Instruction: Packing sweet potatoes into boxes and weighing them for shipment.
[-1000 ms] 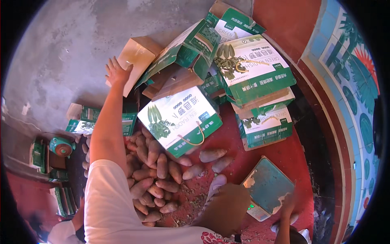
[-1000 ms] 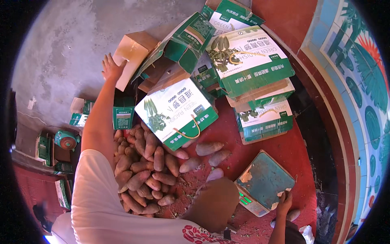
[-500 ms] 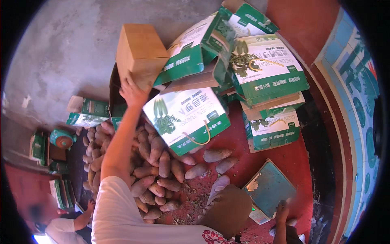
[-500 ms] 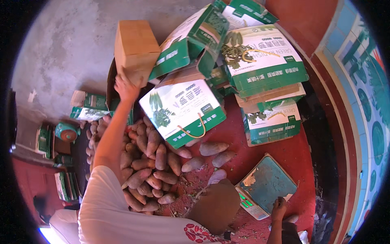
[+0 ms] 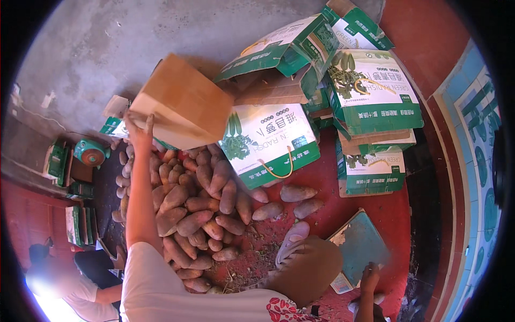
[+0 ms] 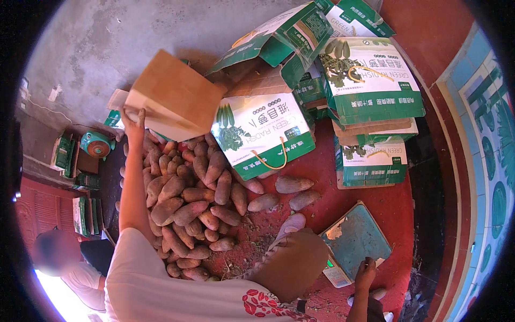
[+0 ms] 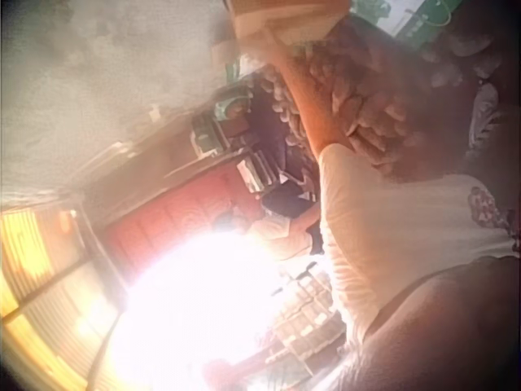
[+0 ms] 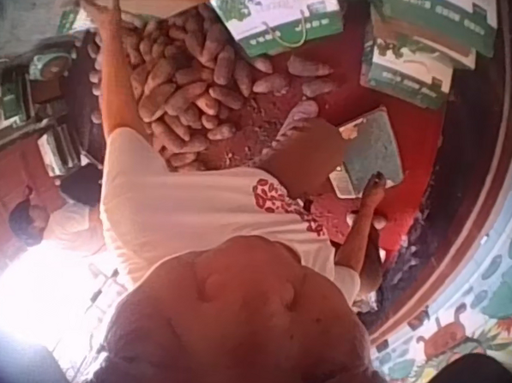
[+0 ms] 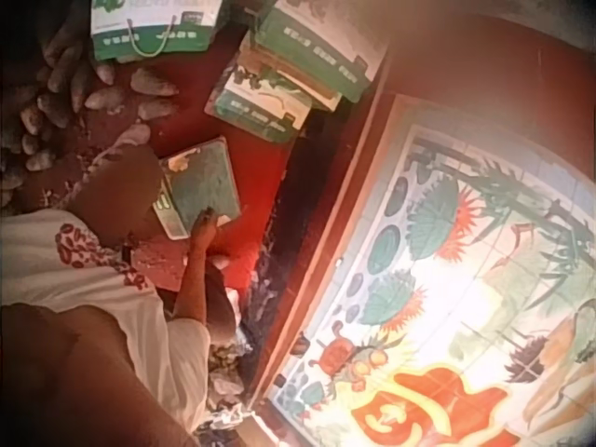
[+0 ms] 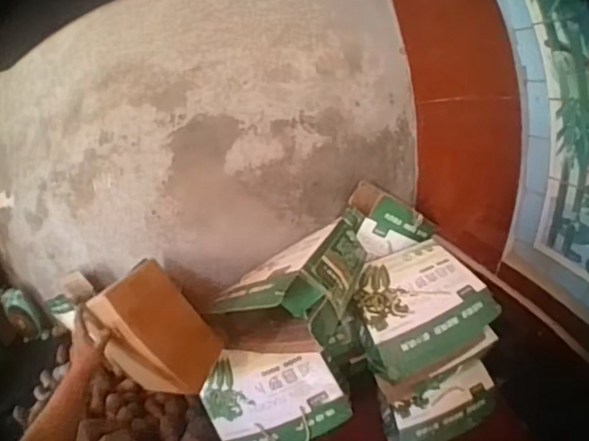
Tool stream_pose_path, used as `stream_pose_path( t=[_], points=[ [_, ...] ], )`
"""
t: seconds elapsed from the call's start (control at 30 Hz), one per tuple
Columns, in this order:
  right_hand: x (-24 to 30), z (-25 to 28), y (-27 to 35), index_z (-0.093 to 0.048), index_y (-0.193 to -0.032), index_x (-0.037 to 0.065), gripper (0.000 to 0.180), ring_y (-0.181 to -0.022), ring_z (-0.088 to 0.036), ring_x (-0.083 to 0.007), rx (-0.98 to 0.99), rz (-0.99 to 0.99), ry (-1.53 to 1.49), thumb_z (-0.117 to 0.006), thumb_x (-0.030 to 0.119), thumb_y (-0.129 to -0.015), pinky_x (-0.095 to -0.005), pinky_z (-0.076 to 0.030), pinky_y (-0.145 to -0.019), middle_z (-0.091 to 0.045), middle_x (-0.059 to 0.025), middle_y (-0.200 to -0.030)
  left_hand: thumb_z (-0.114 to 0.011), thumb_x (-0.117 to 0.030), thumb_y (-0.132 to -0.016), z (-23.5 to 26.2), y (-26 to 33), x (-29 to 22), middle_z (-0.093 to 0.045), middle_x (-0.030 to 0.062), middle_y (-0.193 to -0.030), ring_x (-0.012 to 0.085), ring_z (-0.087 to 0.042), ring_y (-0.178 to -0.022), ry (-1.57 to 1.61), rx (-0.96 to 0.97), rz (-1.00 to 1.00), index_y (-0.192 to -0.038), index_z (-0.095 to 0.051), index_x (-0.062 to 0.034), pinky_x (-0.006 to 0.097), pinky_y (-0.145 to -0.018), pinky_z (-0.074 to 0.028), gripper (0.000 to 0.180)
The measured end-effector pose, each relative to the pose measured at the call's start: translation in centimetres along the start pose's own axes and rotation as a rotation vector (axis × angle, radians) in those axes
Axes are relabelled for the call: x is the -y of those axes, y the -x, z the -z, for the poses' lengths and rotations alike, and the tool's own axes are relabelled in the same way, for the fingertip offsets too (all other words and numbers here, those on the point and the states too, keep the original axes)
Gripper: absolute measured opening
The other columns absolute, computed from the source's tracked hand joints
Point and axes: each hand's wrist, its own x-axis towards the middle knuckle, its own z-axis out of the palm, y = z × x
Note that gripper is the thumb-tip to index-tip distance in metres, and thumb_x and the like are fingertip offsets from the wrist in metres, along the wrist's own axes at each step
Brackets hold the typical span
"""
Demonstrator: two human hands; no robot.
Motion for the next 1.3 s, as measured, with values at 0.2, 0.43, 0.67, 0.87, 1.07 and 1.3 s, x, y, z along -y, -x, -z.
stream_pose_path(
  t=[0.2, 0.43, 0.67, 0.87, 1.07, 1.3],
  points=[
    [3.3, 1.0, -0.2, -0.056, -0.097, 0.000, 0.017, -0.077, -0.061, -0.0320, -0.053, 0.154, 0.044, -0.056, 0.003, -0.080, -0.0365, -0.049, -0.069, -0.059, -0.0174, -0.087, -0.078, -0.042, -0.060, -2.4, 1.5, -0.5, -0.040, 0.0188, -0.128, 0.0362, -0.034, -0.122, -0.355, 0.435, -0.256, -0.132, -0.036, -0.0062, 0.053, -0.101, -0.024, 0.091],
    [3.4, 2.3, 1.6, -0.057, -0.097, 0.001, 0.017, -0.078, -0.061, -0.0316, -0.043, 0.106, 0.035, -0.056, 0.003, -0.080, -0.0367, -0.049, -0.069, -0.059, -0.0162, -0.088, -0.051, -0.072, -0.070, -6.8, 6.6, -1.1, -0.019, 0.0114, -0.146, 0.0312, -0.024, -0.131, 0.419, 0.207, 1.150, -0.143, -0.012, -0.0107, 0.056, -0.100, -0.025, 0.103],
    [0.7, 2.0, 3.4, -0.057, -0.096, 0.001, 0.018, -0.079, -0.060, -0.0331, -0.032, 0.134, 0.067, -0.056, 0.004, -0.079, -0.0390, -0.048, -0.067, -0.058, -0.0174, -0.088, -0.055, -0.069, -0.071, -5.2, 20.7, 3.5, -0.044, 0.0089, -0.129, 0.0264, -0.043, -0.116, 0.320, 0.335, 1.498, -0.132, -0.038, -0.0052, 0.040, -0.090, -0.040, 0.090],
    [2.6, 2.4, 3.7, -0.057, -0.097, -0.001, 0.018, -0.082, -0.060, -0.0336, 0.026, 0.035, 0.019, -0.056, 0.006, -0.080, -0.0387, -0.048, -0.071, -0.059, -0.0192, -0.092, -0.052, -0.075, -0.067, -3.9, 24.9, 1.5, -0.041, 0.0095, -0.129, 0.0242, -0.045, -0.109, 0.551, 0.541, 1.451, -0.133, -0.036, -0.0101, 0.043, -0.089, -0.039, 0.094],
    [3.4, 1.8, 4.2, -0.057, -0.094, 0.001, 0.016, -0.079, -0.060, -0.0337, 0.017, 0.048, -0.179, -0.058, 0.007, -0.080, -0.0383, -0.049, -0.069, -0.059, -0.0177, -0.088, -0.063, -0.038, -0.079, -5.8, 25.7, -3.0, -0.030, 0.0282, -0.135, 0.0436, -0.035, -0.121, 0.019, 0.481, 0.109, -0.133, -0.032, 0.0000, 0.045, -0.100, -0.031, 0.073],
    [4.2, 5.0, 6.1, -0.058, -0.095, 0.000, 0.017, -0.085, -0.059, -0.0342, -0.063, 0.008, -0.186, -0.058, 0.009, -0.080, -0.0391, -0.048, -0.074, -0.059, -0.0186, -0.093, -0.059, -0.030, -0.080, -9.8, 27.0, -12.5, -0.040, 0.0277, -0.129, 0.0418, -0.040, -0.118, 0.478, 1.023, 0.775, -0.135, -0.031, -0.0053, 0.041, -0.099, -0.034, 0.067]
  ],
)
